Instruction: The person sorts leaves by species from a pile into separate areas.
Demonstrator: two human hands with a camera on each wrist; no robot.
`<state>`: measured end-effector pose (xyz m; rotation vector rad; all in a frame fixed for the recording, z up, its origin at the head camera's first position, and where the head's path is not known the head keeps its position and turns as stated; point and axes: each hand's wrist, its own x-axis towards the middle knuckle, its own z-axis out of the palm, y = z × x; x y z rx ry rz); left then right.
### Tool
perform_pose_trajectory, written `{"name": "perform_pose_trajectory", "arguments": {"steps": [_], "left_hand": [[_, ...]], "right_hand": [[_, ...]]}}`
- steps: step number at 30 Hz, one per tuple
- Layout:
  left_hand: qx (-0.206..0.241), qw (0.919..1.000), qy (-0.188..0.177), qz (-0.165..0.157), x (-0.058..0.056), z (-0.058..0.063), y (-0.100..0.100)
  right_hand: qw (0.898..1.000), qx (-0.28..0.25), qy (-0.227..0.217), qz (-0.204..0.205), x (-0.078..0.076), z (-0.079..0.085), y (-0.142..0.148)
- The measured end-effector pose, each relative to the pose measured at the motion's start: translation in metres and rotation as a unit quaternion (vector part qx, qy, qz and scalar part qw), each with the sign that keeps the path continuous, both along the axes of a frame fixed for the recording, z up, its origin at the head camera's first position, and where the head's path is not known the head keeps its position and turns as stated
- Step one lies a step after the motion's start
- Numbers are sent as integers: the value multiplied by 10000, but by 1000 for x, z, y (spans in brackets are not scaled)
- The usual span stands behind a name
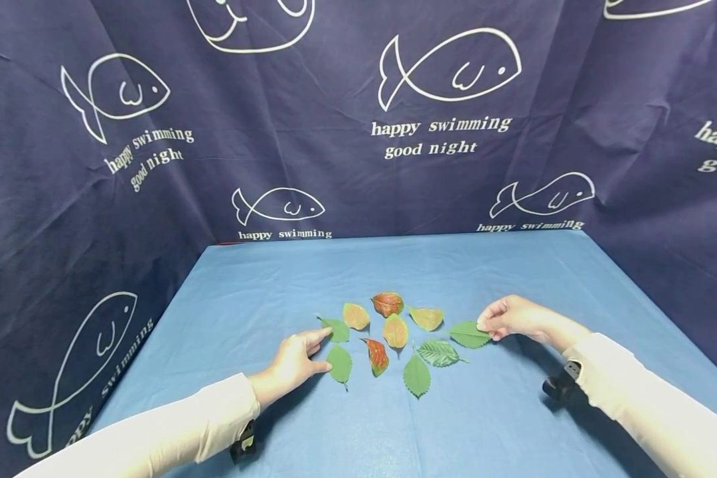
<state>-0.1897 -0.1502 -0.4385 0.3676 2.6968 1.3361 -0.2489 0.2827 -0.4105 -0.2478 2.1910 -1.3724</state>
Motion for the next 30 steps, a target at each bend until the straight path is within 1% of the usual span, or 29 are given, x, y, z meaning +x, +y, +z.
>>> {"name": "perform_pose_trajectory", "arguments": {"steps": [4,10,14,19,24,30], "left_hand": [[-25,10000,20,18,1,2,1],[-122,9999,-21,44,2,3,1],[-52,10000,26,4,3,3,2],[21,10000,-36,-42,4,2,2],[31,10000,1,-21,3,2,3],[-24,10000,-10,13,4,5,3]], "right_hand": [[9995,-256,-46,-191,-2,2,1],[9987,-367,-118,-340,-6,8,-3],[9977,-443,-182,-485,-10,11,-5],[9961,-615,-249,-584,-14,13,-8],[9908,-1017,-425,-784,-20,16,-8],[9785,-1670,-764,-936,-26,17,-7]]}}
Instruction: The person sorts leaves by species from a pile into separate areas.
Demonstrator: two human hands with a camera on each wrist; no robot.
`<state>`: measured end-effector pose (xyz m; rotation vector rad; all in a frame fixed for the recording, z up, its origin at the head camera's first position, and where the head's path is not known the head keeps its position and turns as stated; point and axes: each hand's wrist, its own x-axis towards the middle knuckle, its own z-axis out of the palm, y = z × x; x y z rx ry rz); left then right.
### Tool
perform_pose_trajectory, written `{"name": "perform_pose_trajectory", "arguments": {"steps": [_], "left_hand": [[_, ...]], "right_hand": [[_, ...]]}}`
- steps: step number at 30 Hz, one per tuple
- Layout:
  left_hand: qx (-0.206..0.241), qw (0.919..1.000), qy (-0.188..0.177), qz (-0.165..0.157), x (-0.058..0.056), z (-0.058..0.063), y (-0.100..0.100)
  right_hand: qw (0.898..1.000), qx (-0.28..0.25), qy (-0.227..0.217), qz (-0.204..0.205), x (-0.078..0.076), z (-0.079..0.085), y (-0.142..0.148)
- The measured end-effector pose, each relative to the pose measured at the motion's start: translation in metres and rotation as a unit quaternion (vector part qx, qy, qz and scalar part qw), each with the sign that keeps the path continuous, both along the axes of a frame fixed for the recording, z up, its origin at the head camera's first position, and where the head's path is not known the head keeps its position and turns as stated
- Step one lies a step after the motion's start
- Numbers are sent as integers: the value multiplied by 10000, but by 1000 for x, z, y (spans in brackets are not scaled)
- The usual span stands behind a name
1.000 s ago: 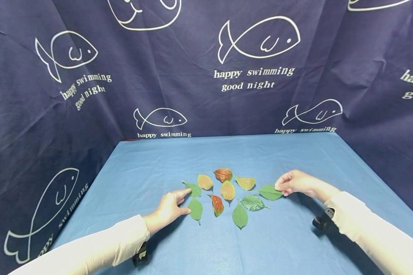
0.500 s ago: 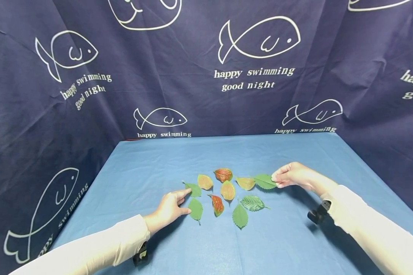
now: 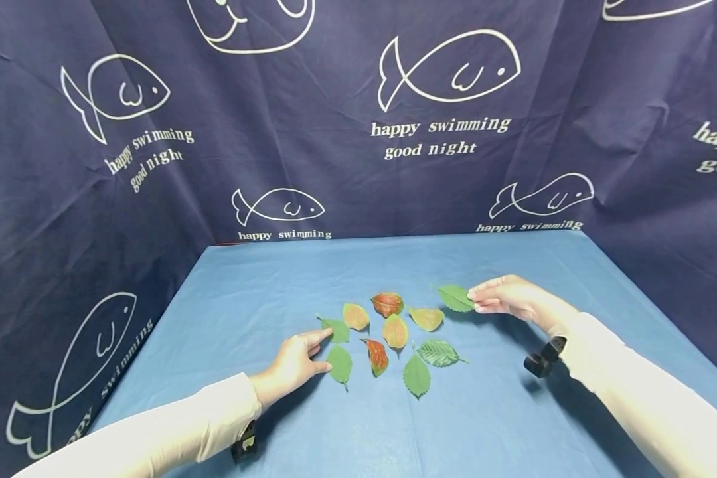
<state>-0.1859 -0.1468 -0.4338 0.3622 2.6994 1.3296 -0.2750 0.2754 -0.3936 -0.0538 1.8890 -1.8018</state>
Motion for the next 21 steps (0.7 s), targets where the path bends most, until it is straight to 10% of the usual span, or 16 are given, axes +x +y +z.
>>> {"name": "perform_pose_trajectory", "arguments": {"steps": [21], "left_hand": [[-137,9998,117,-6,-2,-5,0]], "right_hand": [[9979,-429,-21,-493,-18,6,-9]]}}
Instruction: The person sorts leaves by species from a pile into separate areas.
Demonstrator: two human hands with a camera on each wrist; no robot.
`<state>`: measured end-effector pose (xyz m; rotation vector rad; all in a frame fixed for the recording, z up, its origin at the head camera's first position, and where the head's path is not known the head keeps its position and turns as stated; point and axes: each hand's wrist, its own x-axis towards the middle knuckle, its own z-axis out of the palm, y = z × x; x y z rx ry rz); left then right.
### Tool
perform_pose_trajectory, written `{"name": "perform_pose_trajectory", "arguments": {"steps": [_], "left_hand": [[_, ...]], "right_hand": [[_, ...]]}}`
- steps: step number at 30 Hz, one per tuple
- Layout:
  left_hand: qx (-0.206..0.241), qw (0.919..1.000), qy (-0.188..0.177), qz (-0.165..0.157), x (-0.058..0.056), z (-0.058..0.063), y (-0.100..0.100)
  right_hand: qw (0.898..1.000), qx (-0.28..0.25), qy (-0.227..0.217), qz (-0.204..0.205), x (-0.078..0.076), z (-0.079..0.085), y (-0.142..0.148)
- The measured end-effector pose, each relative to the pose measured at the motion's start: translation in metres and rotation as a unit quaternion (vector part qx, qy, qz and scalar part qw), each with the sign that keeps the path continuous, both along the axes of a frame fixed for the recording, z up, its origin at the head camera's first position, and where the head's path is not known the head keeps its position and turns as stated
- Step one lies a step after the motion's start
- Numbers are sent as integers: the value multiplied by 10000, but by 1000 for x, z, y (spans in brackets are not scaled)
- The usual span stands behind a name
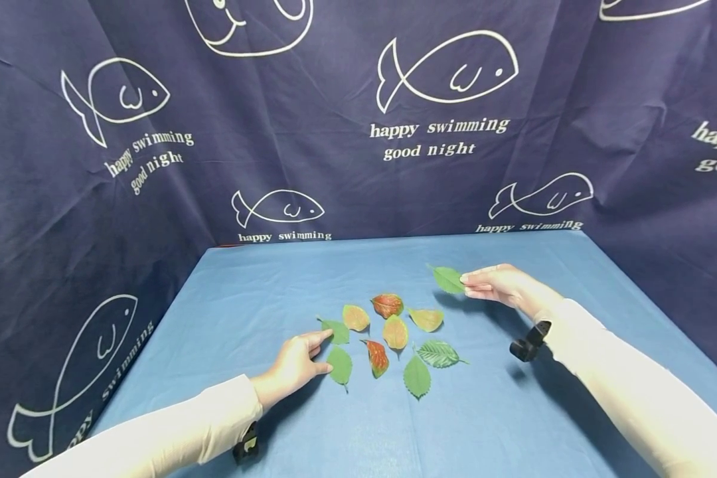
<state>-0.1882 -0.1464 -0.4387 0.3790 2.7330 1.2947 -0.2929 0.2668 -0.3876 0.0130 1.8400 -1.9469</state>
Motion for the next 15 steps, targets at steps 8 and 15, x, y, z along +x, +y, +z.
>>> {"name": "perform_pose_trajectory", "arguments": {"steps": [8,15], "left_hand": [[-138,9998,-133,-13,1,10,0],[-196,9994,-237,-165,3,9,0]], "right_hand": [[9973,-467,-213,-524,-10,5,-7],[9965,-176,-247,-778,-15,-3,-3]]}}
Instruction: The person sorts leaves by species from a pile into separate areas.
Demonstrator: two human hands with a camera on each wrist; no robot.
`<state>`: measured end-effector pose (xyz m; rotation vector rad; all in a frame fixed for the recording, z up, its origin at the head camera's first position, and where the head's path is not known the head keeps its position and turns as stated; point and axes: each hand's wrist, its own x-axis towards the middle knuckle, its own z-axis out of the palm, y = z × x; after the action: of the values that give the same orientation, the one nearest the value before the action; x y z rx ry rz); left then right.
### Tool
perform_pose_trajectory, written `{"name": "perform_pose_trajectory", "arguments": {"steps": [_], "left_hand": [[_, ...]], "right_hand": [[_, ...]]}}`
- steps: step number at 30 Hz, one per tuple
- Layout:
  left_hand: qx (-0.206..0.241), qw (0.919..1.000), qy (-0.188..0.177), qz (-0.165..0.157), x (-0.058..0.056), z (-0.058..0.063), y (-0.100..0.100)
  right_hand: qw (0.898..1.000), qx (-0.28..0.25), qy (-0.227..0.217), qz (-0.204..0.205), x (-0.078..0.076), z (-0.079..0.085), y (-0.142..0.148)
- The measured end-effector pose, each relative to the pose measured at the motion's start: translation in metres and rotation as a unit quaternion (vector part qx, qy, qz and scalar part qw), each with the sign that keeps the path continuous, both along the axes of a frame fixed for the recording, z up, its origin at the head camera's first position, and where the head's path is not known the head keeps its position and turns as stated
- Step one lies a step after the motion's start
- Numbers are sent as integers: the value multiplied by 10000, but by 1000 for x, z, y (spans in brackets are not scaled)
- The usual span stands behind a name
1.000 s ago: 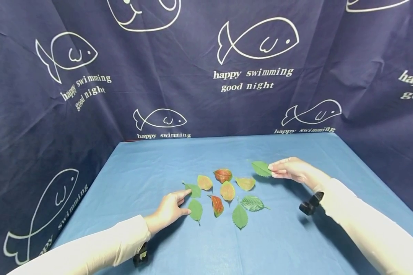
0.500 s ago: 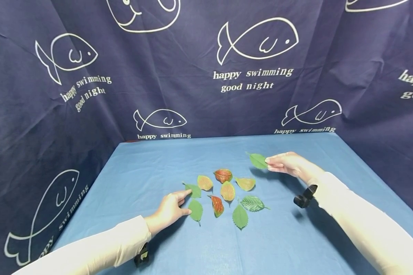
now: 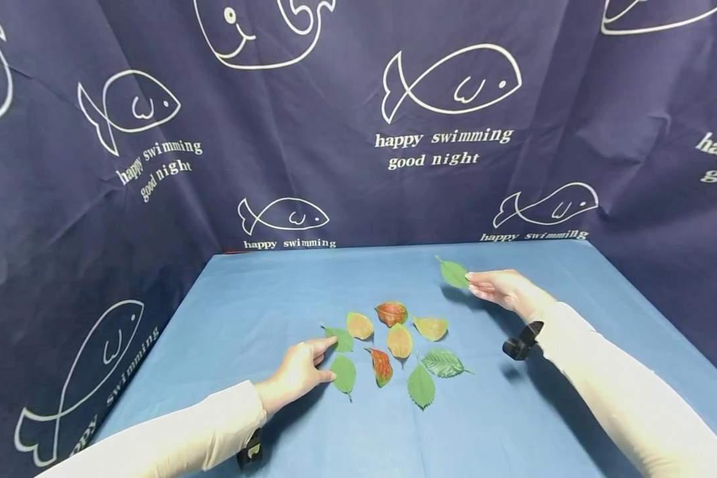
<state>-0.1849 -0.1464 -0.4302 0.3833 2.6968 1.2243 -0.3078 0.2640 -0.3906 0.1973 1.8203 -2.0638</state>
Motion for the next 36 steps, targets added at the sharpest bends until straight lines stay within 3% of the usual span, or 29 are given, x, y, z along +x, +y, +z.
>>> {"name": "perform_pose_trajectory", "arguments": {"steps": [6,13,17,32,36], "left_hand": [[47,9999,127,-23,1,-7,-2],[-6,9998,177,-114,-1,-7,-2],[-40,9997,209,-154,-2,-6,-2],[-251,9995,150,-74,-1,1,2],[-223,9996,131,-101,-1,2,1]], "right_hand": [[10000,-30,0,13,-9,-10,-1],[9896,-1129,-739,-498,-33,-7,-4],[9860,-1282,-877,-608,-45,-5,-2],[9829,-1146,-1096,-933,-61,-1,-1],[9766,-1299,-1299,-1121,-68,-3,-1]]}}
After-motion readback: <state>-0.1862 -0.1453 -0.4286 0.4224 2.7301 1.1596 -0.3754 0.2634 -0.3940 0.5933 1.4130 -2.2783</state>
